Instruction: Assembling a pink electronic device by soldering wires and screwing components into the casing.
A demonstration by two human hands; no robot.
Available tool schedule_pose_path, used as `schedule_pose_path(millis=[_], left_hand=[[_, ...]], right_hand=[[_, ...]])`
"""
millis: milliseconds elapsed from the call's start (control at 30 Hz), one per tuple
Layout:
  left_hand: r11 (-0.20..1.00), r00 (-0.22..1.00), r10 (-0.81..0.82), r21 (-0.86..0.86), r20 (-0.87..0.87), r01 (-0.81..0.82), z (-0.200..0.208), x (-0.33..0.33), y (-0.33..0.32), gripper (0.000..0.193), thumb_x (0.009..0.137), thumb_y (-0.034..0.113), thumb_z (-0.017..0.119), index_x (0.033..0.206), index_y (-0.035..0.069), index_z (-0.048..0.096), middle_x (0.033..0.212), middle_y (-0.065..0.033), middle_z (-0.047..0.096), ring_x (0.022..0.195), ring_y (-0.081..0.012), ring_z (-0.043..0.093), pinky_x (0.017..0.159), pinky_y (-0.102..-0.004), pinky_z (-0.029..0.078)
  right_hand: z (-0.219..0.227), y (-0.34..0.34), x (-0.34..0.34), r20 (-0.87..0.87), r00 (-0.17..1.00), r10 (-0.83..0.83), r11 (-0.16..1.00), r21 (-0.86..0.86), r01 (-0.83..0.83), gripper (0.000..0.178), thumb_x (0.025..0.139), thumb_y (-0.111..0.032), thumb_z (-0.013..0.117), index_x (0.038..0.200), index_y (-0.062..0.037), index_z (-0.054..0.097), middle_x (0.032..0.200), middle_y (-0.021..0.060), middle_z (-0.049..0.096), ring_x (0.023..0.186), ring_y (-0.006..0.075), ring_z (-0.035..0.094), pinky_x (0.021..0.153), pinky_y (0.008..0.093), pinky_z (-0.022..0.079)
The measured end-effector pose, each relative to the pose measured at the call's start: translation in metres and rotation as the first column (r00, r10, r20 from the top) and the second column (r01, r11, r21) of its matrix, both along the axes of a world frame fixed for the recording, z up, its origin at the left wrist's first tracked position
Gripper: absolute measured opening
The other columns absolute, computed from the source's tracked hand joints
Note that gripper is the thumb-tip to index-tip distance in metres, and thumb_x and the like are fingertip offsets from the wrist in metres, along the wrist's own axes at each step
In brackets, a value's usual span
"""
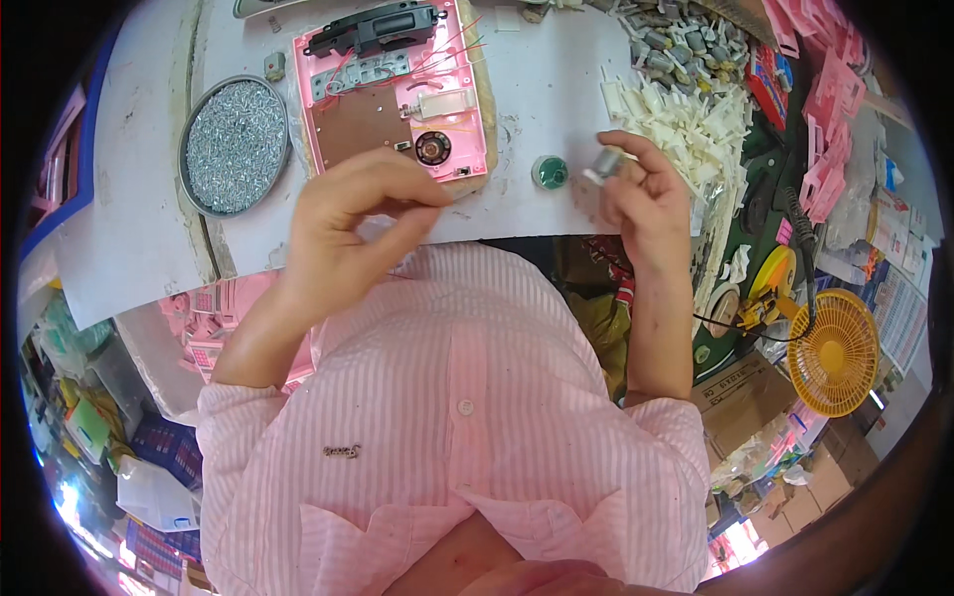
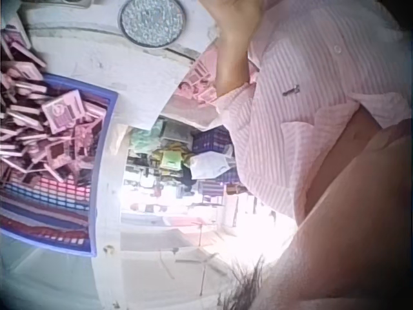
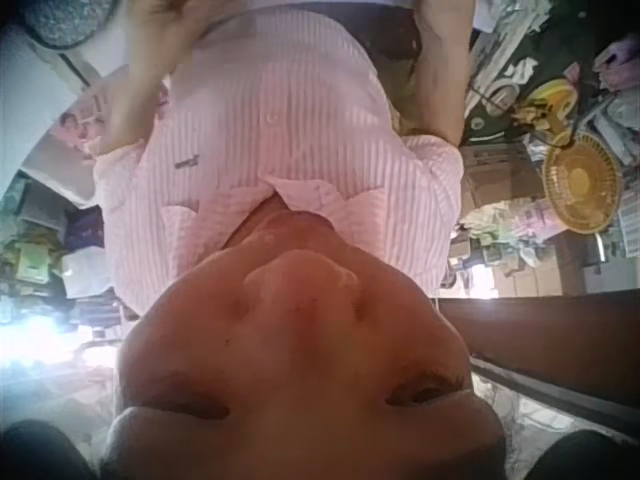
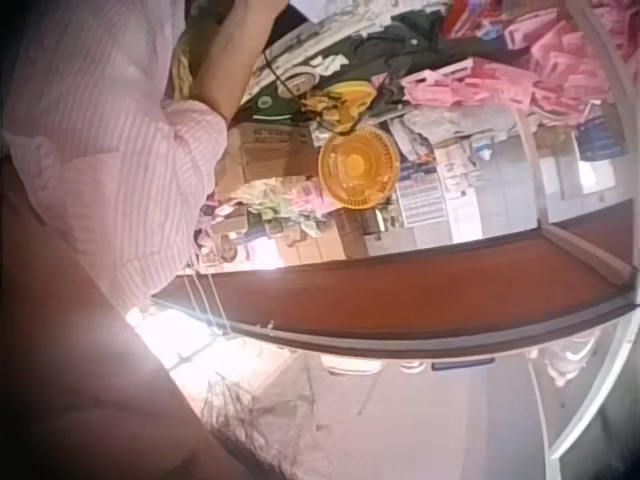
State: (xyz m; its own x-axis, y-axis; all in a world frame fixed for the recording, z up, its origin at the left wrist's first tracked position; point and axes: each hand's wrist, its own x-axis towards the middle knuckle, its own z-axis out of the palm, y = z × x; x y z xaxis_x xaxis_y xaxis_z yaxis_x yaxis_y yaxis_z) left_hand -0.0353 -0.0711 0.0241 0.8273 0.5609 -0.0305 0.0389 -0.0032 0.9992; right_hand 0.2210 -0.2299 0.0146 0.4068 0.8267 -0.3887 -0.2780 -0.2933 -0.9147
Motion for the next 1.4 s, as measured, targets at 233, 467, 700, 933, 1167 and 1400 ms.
schedule_pose_path(millis=[233,467,700,933,1167,1400], left_hand=[[0.992,0.999,0.011,-0.124,0.051,-0.005,-0.014,0.023,-0.027,0.036,0.088,-0.009,0.066,0.121,0.001,0.055,0.104,-0.0063,0.063,0.096,-0.0130,0.065,0.083,-0.0272,0.056],[0.980,0.998,0.021,-0.199,0.052,-0.010,-0.012,0.018,-0.024,0.040,0.088,-0.010,0.066,0.122,0.002,0.049,0.106,-0.0076,0.062,0.100,-0.0132,0.064,0.086,-0.0281,0.056],[0.974,0.991,0.079,-0.218,0.112,-0.053,-0.017,0.018,-0.025,0.040,0.087,-0.006,0.070,0.121,0.002,0.051,0.099,-0.0067,0.067,0.094,-0.0137,0.069,0.081,-0.0282,0.059],[0.975,0.994,0.064,-0.218,0.084,-0.045,-0.017,0.015,-0.026,0.043,0.087,-0.007,0.069,0.123,0.003,0.050,0.101,-0.0063,0.066,0.094,-0.0135,0.068,0.081,-0.0288,0.058],[0.862,0.972,0.078,0.475,0.223,-0.178,-0.022,0.008,-0.018,0.036,0.081,-0.010,0.073,0.113,0.000,0.058,0.101,-0.0113,0.069,0.093,-0.0209,0.071,0.077,-0.0331,0.059],[0.946,0.964,0.061,0.293,0.257,-0.138,-0.019,0.003,-0.012,0.026,0.077,-0.009,0.074,0.099,0.001,0.065,0.094,-0.0125,0.072,0.088,-0.0241,0.070,0.076,-0.0329,0.056]], right_hand=[[0.000,0.009,-0.052,-0.519,0.849,0.102,0.985,0.174,-0.012,0.048,0.090,-0.007,0.067,0.134,0.0046,0.050,0.068,0.0037,0.058,0.057,0.0109,0.051,0.055,0.0256,0.041],[-0.006,0.017,-0.063,-0.601,0.778,0.184,0.972,0.227,-0.054,0.048,0.092,-0.007,0.065,0.136,0.0032,0.048,0.074,0.0055,0.062,0.061,0.0110,0.053,0.058,0.0254,0.042],[-0.005,0.019,-0.063,-0.625,0.752,0.209,0.966,0.251,-0.060,0.047,0.093,-0.007,0.065,0.135,0.0033,0.048,0.075,0.0060,0.063,0.062,0.0110,0.053,0.058,0.0253,0.041],[-0.005,0.018,-0.067,-0.447,0.878,0.174,0.975,0.204,-0.090,0.046,0.091,-0.003,0.068,0.133,0.0027,0.050,0.083,0.0070,0.066,0.068,0.0111,0.058,0.062,0.0259,0.046],[0.000,0.031,-0.062,0.794,0.607,0.044,0.819,0.319,-0.477,0.036,0.075,0.003,0.080,0.109,-0.0023,0.066,0.097,0.0130,0.070,0.078,0.0217,0.068,0.066,0.0298,0.053],[0.004,0.040,-0.061,0.892,0.438,-0.112,0.713,0.379,-0.590,0.036,0.069,0.001,0.082,0.102,-0.0047,0.068,0.097,0.0122,0.070,0.079,0.0266,0.068,0.063,0.0324,0.054]])
